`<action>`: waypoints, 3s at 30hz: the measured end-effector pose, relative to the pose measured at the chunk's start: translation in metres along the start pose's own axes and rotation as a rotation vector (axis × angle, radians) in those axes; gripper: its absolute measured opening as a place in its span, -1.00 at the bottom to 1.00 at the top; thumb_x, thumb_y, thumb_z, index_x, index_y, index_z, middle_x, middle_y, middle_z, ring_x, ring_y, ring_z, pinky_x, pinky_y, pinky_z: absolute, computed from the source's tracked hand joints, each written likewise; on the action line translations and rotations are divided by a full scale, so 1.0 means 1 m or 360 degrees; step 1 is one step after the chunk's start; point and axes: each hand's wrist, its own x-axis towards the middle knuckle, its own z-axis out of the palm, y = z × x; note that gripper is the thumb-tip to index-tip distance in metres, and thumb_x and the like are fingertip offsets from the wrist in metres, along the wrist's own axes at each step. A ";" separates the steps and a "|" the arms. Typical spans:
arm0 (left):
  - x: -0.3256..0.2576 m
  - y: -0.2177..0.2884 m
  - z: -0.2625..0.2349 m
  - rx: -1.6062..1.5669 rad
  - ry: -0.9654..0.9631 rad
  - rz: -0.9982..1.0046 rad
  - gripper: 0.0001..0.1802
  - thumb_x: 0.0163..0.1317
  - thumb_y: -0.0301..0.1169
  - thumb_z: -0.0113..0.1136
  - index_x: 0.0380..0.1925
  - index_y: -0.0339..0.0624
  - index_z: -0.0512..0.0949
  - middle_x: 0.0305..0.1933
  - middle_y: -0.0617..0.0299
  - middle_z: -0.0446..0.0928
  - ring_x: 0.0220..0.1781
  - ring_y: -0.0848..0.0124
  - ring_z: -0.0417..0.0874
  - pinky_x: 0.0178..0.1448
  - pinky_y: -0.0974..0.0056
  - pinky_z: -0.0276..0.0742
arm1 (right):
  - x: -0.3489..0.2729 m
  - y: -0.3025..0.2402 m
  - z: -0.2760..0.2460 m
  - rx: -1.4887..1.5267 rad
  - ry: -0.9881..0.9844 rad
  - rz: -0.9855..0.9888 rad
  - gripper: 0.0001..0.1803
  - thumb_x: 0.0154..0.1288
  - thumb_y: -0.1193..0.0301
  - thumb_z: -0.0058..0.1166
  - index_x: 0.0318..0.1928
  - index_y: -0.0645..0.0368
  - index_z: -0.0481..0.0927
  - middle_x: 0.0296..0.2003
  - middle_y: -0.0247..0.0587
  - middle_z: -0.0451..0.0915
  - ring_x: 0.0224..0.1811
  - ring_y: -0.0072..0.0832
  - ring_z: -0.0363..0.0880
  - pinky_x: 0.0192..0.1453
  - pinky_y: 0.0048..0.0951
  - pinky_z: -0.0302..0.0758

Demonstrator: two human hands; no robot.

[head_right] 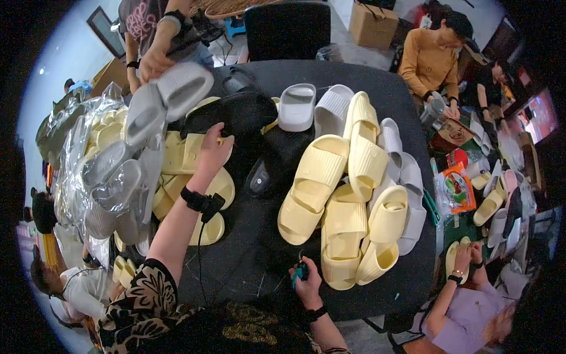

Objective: The recorder is using scissors to trim excess material from molded sandals at a production table.

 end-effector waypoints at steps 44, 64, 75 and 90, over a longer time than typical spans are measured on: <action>-0.073 0.276 0.046 -0.1582 -0.0429 0.0502 -0.37 0.06 -0.54 0.10 0.19 -0.39 0.24 0.07 -0.03 0.36 0.05 0.24 0.39 0.05 0.29 0.45 | 0.004 0.005 -0.004 -0.0085 0.0034 -0.0033 -0.52 -0.04 0.51 0.26 -0.01 0.23 0.50 -0.19 -0.13 0.61 -0.20 -0.33 0.60 -0.09 -0.42 0.49; -0.076 0.198 0.042 -0.1265 -0.0494 0.0248 -0.53 0.07 -0.52 0.13 0.06 -0.25 0.38 0.10 0.06 0.43 0.12 0.37 0.45 0.08 0.32 0.40 | 0.006 -0.009 -0.001 0.0181 0.0110 0.0132 -0.52 0.01 0.57 0.28 -0.02 0.27 0.42 -0.34 -0.20 0.56 -0.37 -0.55 0.54 -0.27 -0.51 0.52; -0.095 0.053 0.006 -0.0704 -0.0829 -0.0654 -0.61 0.19 -0.38 0.13 -0.05 -0.43 0.40 -0.30 0.26 0.46 -0.30 0.56 0.41 -0.26 0.46 0.34 | 0.004 0.001 0.002 0.0039 0.0072 0.0018 -0.44 0.00 0.54 0.31 0.05 0.22 0.41 -0.29 -0.23 0.55 -0.27 -0.56 0.56 -0.15 -0.53 0.51; -0.195 0.111 -0.058 -0.0837 -0.0981 -0.0545 -0.61 0.17 -0.37 0.12 -0.07 -0.45 0.46 -0.34 0.12 0.57 -0.31 0.50 0.54 -0.21 0.40 0.45 | -0.024 -0.077 -0.014 0.0731 0.0065 0.0176 -0.43 0.27 0.35 0.11 0.21 0.26 0.21 -0.10 -0.12 0.49 -0.15 -0.49 0.51 -0.07 -0.46 0.48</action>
